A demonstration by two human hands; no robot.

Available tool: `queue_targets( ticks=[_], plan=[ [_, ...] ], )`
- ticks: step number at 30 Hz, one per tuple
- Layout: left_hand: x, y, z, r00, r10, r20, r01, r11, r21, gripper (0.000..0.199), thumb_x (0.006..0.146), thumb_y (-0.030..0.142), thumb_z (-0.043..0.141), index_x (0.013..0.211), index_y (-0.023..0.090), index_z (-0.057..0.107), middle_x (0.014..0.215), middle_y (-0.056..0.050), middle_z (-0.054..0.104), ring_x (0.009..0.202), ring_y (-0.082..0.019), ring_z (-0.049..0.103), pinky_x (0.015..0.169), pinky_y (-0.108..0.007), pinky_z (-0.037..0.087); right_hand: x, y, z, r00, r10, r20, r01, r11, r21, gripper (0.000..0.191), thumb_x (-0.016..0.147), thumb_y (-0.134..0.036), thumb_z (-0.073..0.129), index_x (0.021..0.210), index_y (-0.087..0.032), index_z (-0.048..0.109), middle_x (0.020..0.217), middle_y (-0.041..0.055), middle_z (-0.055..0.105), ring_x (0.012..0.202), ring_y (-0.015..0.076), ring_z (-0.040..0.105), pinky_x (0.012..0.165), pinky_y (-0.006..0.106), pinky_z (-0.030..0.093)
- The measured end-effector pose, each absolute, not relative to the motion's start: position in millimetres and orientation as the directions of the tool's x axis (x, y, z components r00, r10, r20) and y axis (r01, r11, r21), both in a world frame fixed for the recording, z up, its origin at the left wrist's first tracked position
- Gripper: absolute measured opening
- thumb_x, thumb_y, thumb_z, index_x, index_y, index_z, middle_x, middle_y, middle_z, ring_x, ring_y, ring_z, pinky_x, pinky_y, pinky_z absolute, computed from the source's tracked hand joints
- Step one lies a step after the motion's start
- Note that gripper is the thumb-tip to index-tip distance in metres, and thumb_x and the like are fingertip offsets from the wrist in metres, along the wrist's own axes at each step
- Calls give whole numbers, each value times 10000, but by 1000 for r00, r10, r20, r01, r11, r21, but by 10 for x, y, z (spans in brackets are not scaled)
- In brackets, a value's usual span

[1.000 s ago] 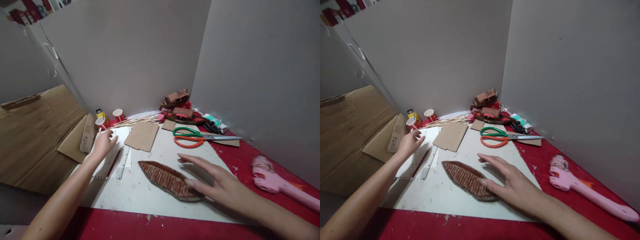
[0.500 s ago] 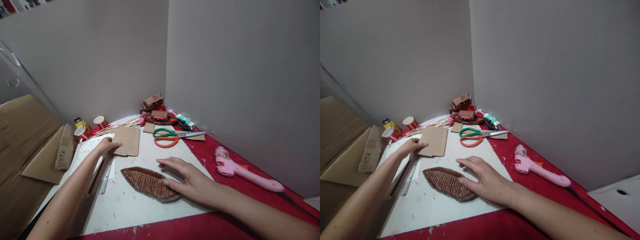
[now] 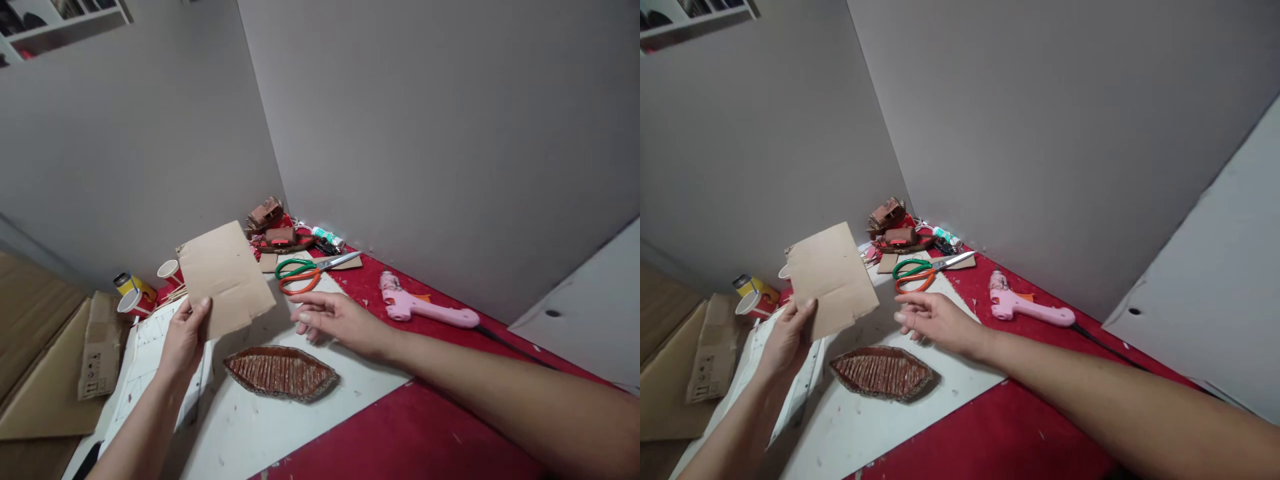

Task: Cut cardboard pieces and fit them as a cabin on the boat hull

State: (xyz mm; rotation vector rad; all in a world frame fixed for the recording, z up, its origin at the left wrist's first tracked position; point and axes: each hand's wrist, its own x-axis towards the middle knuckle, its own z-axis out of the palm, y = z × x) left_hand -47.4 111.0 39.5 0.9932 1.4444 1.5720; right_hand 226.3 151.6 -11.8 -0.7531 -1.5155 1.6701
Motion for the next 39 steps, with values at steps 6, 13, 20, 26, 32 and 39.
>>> queue_targets(
  ticks=[6, 13, 20, 26, 32, 39],
  plan=[
    [42, 809, 385, -301, 952, -54, -149, 9, 989, 600, 619, 386, 875, 1149, 185, 681, 1046, -95, 774, 973, -288, 721, 844, -392, 586, 2283, 1527, -50, -686, 722, 95, -287, -148, -946, 482, 745, -513, 786, 1040, -141, 702, 795, 26, 725, 636, 123, 695, 585, 236, 575],
    [171, 538, 316, -173, 960, -219, -128, 199, 972, 664, 667, 373, 854, 1254, 153, 635, 1163, -159, 734, 1013, -328, 707, 820, -396, 604, 2326, 1429, -19, -741, 660, 125, -260, -111, -959, 410, 764, -503, 765, 910, -133, 667, 658, -21, 684, 520, 99, 657, 523, 220, 556],
    [79, 222, 452, -569, 781, 257, 258, -127, 958, 532, 679, 381, 853, 1169, 255, 687, 1217, -26, 716, 1293, -289, 552, 1124, -371, 425, 2305, 1455, 31, -585, 801, 126, -314, -80, -946, 259, 844, -407, 709, 820, -152, 666, 678, 3, 684, 503, 90, 627, 479, 202, 515],
    [17, 187, 558, -668, 711, 217, 111, -193, 975, 469, 743, 328, 793, 1190, 272, 665, 1238, -23, 707, 1283, -268, 568, 1117, -394, 438, 2299, 1713, -69, -412, 911, 25, -263, -92, -960, 122, 947, -250, 563, 914, -165, 644, 805, 33, 674, 580, 83, 613, 528, 199, 553],
    [5, 158, 429, -584, 812, -26, -219, -126, 967, 535, 685, 242, 840, 1185, 168, 665, 1187, -107, 729, 1229, -296, 608, 1053, -396, 500, 2169, 1835, -135, -342, 940, -14, -19, -22, -1000, 197, 954, -133, 519, 1129, -152, 607, 876, 63, 671, 708, 121, 649, 573, 220, 567],
    [-172, 100, 344, -518, 855, -5, -229, -134, 964, 615, 670, 247, 860, 1239, 172, 639, 1239, -117, 709, 1185, -286, 637, 980, -367, 542, 1959, 2099, -59, -398, 917, -24, 419, 158, -894, 301, 975, -320, 588, 1232, -165, 597, 1214, 94, 632, 1005, 216, 655, 840, 410, 574]
  ],
)
